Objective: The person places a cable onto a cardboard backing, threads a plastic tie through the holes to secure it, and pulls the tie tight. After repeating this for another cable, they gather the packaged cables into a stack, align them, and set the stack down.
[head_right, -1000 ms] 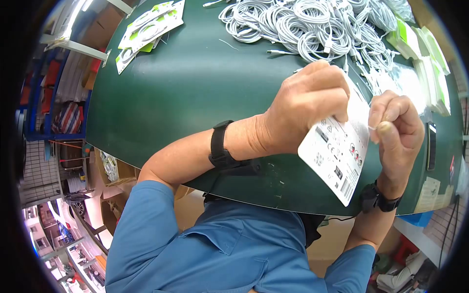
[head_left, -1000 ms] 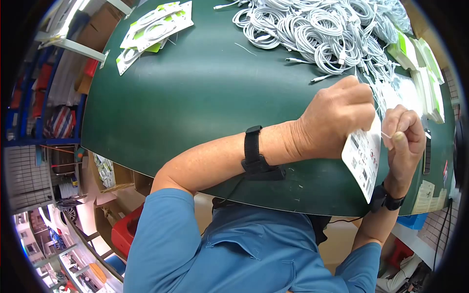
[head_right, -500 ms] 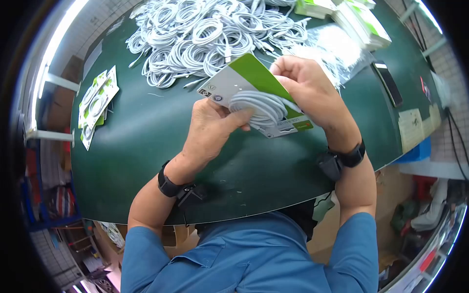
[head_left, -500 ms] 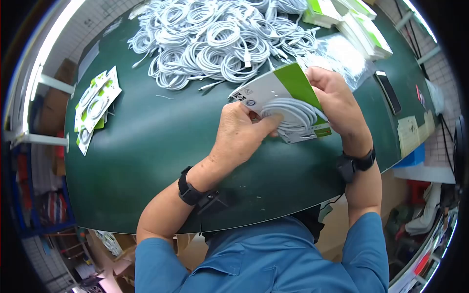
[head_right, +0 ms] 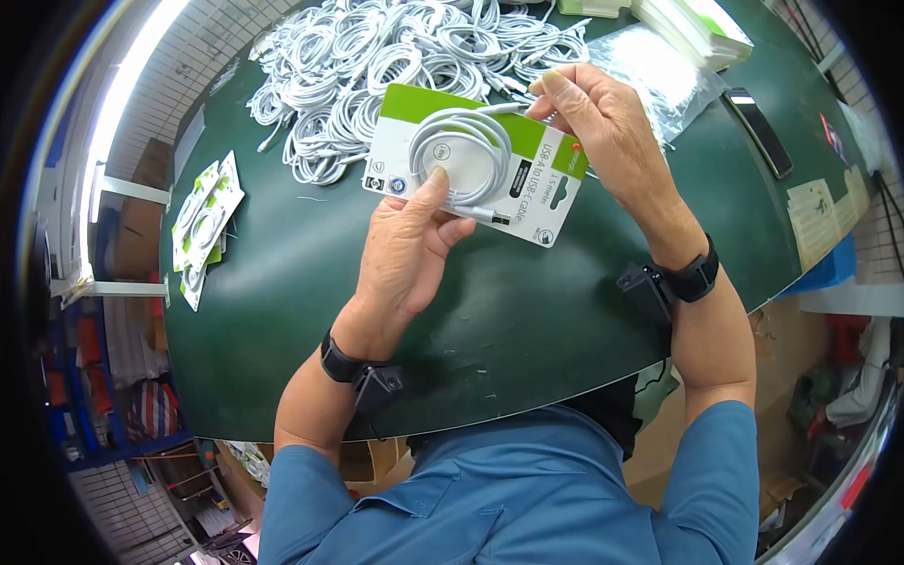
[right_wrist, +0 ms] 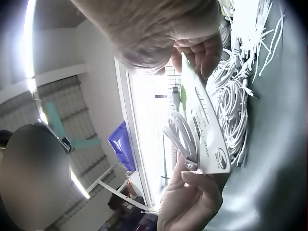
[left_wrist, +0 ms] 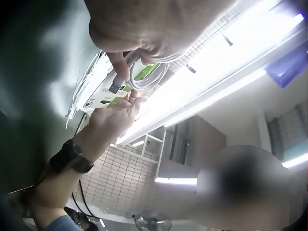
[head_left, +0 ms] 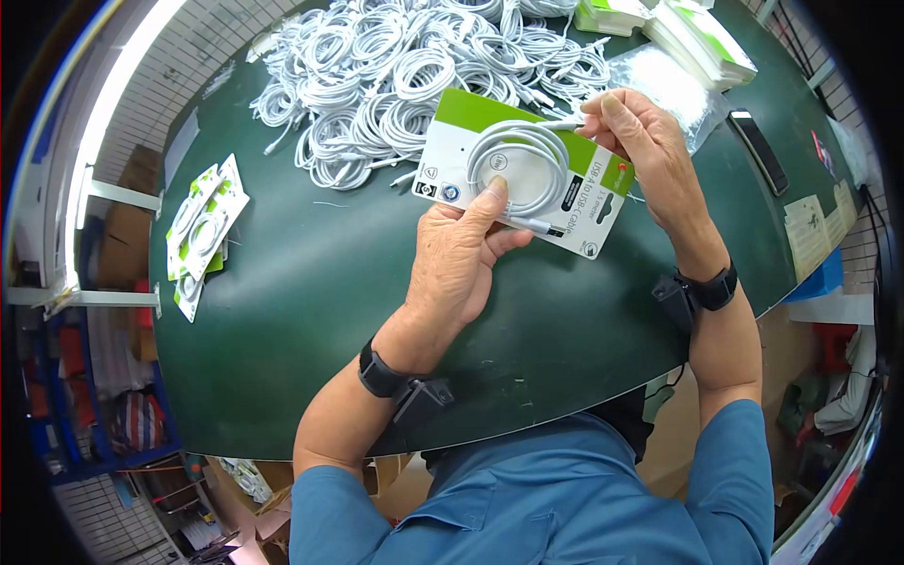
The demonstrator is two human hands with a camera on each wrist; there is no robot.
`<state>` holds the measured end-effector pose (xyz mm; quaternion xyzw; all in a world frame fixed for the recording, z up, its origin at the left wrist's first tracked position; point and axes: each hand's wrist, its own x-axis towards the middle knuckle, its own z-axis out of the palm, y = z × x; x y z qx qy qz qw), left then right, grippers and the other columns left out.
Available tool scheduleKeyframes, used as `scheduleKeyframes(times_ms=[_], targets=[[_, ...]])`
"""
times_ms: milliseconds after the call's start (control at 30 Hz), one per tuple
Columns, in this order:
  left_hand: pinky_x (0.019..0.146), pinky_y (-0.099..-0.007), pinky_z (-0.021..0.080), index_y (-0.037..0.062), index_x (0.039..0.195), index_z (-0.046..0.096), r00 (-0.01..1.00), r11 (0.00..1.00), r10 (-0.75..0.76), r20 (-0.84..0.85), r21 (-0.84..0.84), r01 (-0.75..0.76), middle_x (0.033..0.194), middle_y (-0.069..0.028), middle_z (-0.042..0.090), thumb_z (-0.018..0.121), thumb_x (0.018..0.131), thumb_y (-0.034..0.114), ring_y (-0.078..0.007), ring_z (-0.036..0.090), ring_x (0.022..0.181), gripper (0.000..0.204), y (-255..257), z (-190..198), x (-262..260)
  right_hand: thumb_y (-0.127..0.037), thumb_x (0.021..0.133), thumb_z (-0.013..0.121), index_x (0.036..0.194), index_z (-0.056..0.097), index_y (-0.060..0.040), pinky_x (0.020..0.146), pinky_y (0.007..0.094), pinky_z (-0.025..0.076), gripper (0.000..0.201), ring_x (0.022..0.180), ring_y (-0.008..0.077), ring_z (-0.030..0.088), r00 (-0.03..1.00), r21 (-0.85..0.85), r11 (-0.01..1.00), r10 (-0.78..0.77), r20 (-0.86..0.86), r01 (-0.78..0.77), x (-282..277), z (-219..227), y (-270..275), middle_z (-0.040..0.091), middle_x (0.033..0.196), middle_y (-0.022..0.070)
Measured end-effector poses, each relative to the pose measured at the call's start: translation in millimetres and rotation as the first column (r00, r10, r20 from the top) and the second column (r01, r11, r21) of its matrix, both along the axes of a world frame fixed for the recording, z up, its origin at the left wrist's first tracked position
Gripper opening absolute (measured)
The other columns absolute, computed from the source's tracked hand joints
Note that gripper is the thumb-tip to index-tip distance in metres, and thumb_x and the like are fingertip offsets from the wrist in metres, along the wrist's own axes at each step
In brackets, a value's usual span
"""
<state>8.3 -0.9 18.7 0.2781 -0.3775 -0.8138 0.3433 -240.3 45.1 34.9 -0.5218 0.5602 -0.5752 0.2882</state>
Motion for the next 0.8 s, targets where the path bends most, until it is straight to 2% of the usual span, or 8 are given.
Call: scheduleKeyframes(times_ms=[267, 367, 400, 467, 533, 600, 667, 800], targets=[[0.077, -0.0283, 0.064, 0.0045, 0.132, 0.061, 0.992, 0.995, 0.099, -0.073, 0.023, -0.097, 0.119, -0.0066, 0.073, 0.065, 0.108, 0.020, -0.0148, 0.072, 0.102, 0.029, -2, 1, 1, -0.012, 0.096, 0.079, 0.119, 0.072, -0.0005, 0.072, 0.0265, 0.058, 0.027, 0.081, 0.0099, 0.070, 0.997, 0.062, 0.996, 0.070, -0.016, -0.069, 18, 3, 4, 0.074, 0.094, 0.0052], [0.086, -0.0311, 0.063, 0.0021, 0.138, 0.059, 0.993, 0.997, 0.062, 0.101, -0.061, -0.056, 0.123, -0.0077, 0.071, 0.068, 0.106, 0.017, -0.0181, 0.072, 0.106, 0.036, -5, 14, 9, -0.011, 0.096, 0.078, 0.117, 0.072, 0.0001, 0.072, 0.0266, 0.058, 0.025, 0.080, 0.0101, 0.069, 0.999, 0.039, 0.999, 0.033, -0.040, -0.032, 18, 7, 6, 0.073, 0.092, 0.0052], [0.088, -0.0314, 0.061, 0.0018, 0.138, 0.060, 0.984, 0.971, 0.154, 0.085, -0.199, -0.134, 0.124, -0.0091, 0.071, 0.070, 0.104, 0.017, -0.0183, 0.071, 0.107, 0.038, -9, 16, 9, -0.011, 0.096, 0.078, 0.117, 0.073, 0.0003, 0.072, 0.0266, 0.058, 0.025, 0.080, 0.0100, 0.069, 0.998, 0.036, 0.999, 0.040, -0.053, -0.038, 17, 9, 6, 0.073, 0.092, 0.0053], [0.093, -0.0320, 0.058, 0.0012, 0.138, 0.062, 0.945, 0.848, 0.325, 0.017, -0.447, -0.284, 0.125, -0.0120, 0.069, 0.076, 0.099, 0.015, -0.0187, 0.070, 0.109, 0.043, -18, 18, 12, -0.011, 0.095, 0.078, 0.116, 0.073, 0.0007, 0.071, 0.0267, 0.057, 0.024, 0.079, 0.0098, 0.069, 0.996, 0.042, 0.998, 0.055, -0.075, -0.052, 15, 13, 8, 0.073, 0.092, 0.0056], [0.099, -0.0360, 0.054, -0.0001, 0.140, 0.061, 0.892, 0.632, 0.438, 0.116, -0.745, -0.213, 0.129, -0.0140, 0.066, 0.082, 0.093, 0.016, -0.0226, 0.066, 0.115, 0.054, -29, 25, 27, -0.012, 0.094, 0.078, 0.114, 0.073, 0.0008, 0.071, 0.0270, 0.057, 0.024, 0.078, 0.0098, 0.068, 0.985, 0.035, 0.997, 0.079, -0.151, -0.074, 18, 18, 11, 0.072, 0.089, 0.0047], [0.102, -0.0389, 0.052, -0.0005, 0.143, 0.060, 0.816, 0.356, 0.541, 0.202, -0.935, -0.004, 0.132, -0.0153, 0.065, 0.084, 0.088, 0.015, -0.0256, 0.066, 0.116, 0.062, -32, 31, 40, -0.012, 0.094, 0.078, 0.114, 0.073, 0.0007, 0.071, 0.0267, 0.056, 0.024, 0.077, 0.0100, 0.067, 0.981, 0.100, 0.988, 0.134, -0.144, -0.120, 25, 23, 14, 0.071, 0.087, 0.0039], [0.100, -0.0406, 0.053, 0.0000, 0.145, 0.058, 0.720, 0.059, 0.639, 0.272, -0.950, 0.306, 0.133, -0.0159, 0.064, 0.084, 0.085, 0.012, -0.0278, 0.067, 0.114, 0.066, -24, 51, 44, -0.012, 0.094, 0.078, 0.113, 0.074, -0.0002, 0.066, 0.0259, 0.052, 0.023, 0.071, 0.0085, 0.062, 0.966, 0.055, 0.989, 0.147, -0.215, -0.138, 31, 19, 15, 0.068, 0.081, 0.0021], [0.100, -0.0408, 0.054, 0.0040, 0.133, 0.070, 0.703, 0.126, 0.535, 0.469, -0.867, 0.482, 0.124, -0.0145, 0.070, 0.087, 0.078, 0.012, -0.0325, 0.068, 0.114, 0.058, -9, 55, 43, -0.011, 0.093, 0.079, 0.112, 0.074, -0.0020, 0.062, 0.0264, 0.048, 0.021, 0.066, 0.0077, 0.057, 0.936, 0.073, 0.983, 0.184, -0.300, -0.170, 42, 23, 20, 0.066, 0.077, 0.0012]])
